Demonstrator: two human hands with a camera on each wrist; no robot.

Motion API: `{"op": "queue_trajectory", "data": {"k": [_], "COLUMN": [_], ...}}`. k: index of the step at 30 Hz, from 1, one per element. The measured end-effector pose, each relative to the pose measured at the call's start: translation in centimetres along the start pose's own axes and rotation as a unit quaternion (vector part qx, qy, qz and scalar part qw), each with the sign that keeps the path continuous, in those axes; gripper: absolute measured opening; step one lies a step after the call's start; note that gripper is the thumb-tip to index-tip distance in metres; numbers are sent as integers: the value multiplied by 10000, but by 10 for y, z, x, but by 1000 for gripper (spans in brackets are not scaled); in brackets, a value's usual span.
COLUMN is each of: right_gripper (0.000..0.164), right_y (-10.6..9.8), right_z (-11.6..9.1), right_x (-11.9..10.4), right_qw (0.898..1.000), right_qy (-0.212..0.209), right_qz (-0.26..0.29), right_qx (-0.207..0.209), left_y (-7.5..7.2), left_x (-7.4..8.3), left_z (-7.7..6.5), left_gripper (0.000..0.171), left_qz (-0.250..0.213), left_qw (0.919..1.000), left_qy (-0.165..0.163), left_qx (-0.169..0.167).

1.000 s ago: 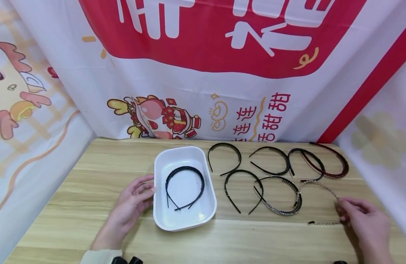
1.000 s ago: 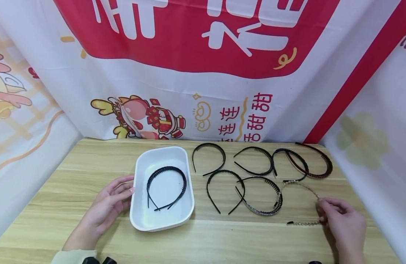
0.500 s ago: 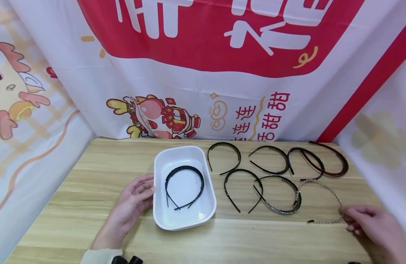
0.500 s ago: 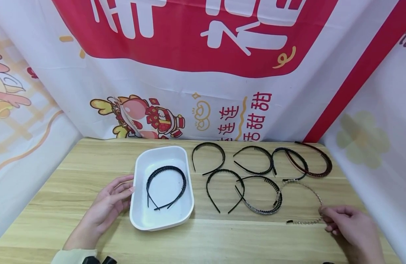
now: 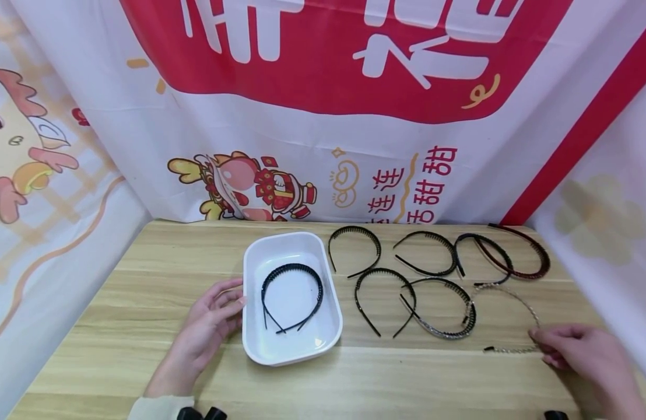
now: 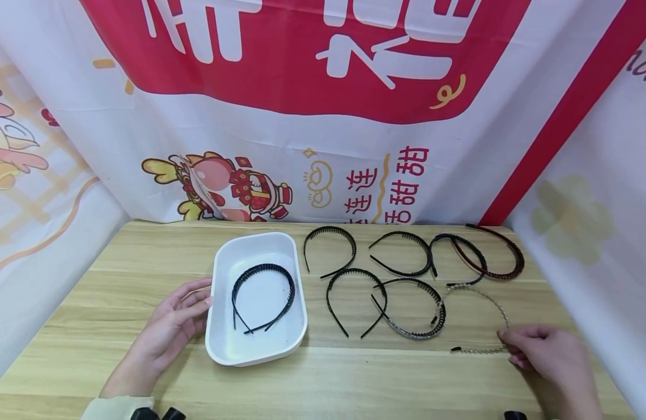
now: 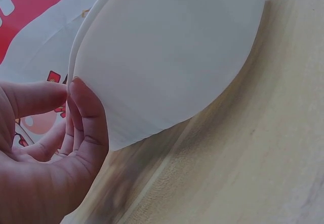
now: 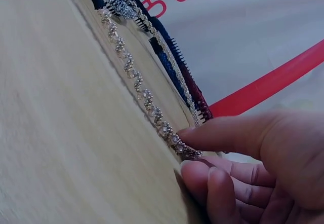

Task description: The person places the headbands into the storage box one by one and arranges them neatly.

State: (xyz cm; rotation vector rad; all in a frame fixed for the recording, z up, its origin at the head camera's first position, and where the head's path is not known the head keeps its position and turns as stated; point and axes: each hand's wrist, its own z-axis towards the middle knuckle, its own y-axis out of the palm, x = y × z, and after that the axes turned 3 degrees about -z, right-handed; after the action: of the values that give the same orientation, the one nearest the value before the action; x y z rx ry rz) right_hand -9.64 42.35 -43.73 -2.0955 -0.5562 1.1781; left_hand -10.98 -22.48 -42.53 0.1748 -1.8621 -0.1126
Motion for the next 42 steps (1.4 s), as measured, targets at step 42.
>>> {"op": "queue_trajectory", "data": {"k": [42], "right_gripper": [31], "right_y": [3], "right_z": [9], "right_x": [19], "right_qw": [9077], "right_qy": [-179], "right_qz": [4028], "right_qx": [-1166], "left_y": [-1], "left_x": [-1], "left_z": [0], "left_gripper": [54], "left_qz": [24], "left_qw": [10000], "left_qy": [4], "left_qx": [-4]}}
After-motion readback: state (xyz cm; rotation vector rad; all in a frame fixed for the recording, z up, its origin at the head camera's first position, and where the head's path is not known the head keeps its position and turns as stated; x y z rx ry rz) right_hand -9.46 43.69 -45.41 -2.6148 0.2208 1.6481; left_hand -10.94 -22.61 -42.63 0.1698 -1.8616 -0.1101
